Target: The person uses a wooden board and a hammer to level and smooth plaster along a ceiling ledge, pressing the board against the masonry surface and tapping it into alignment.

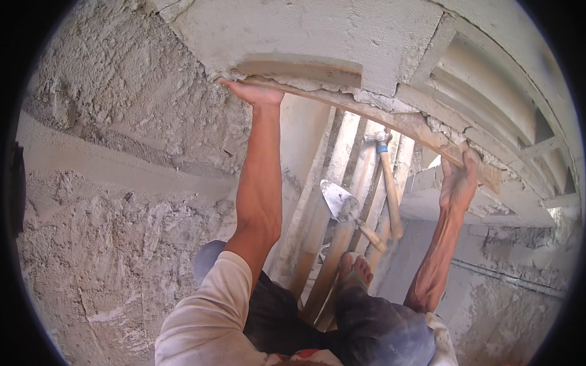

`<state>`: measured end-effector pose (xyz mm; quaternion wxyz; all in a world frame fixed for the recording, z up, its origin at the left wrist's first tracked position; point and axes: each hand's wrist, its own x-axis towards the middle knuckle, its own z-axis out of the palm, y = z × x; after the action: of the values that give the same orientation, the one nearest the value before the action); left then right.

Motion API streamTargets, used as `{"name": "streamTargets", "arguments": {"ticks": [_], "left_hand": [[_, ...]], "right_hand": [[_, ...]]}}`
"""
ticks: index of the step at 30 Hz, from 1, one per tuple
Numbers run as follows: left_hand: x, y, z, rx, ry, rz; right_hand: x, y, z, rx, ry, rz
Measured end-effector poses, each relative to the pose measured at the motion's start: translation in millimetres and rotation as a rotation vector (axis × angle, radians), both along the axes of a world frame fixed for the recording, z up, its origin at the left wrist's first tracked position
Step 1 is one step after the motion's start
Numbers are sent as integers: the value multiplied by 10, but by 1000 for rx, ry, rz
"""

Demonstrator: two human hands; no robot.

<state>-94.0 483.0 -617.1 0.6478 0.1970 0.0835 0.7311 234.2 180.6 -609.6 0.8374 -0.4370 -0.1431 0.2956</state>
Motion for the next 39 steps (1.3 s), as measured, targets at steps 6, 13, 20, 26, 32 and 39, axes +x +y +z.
{"name": "streamTargets", "arguments": {"ticks": [6, 13, 20, 26, 32, 39], "left_hand": [[24, 26, -15, -16, -17, -14], [24, 1, -38, -25, 12, -5], [49, -453, -32, -3, -31, -162], [525, -1059, -21, -15, 82, -286], [539, -1116, 40, -30, 35, -392], [455, -1166, 229, -133, 323, -236]], "right_hand": [[118, 28, -64, 25, -19, 68], [-262, -73, -137, -22, -148, 278], [-769, -364, -1173, -775, -1585, 140], [-585, -161, -1249, -1150, -1268, 470], [-479, -14, -1326, -1071, -871, 427], [-962, 976, -566, -670, -846, 499]]}}
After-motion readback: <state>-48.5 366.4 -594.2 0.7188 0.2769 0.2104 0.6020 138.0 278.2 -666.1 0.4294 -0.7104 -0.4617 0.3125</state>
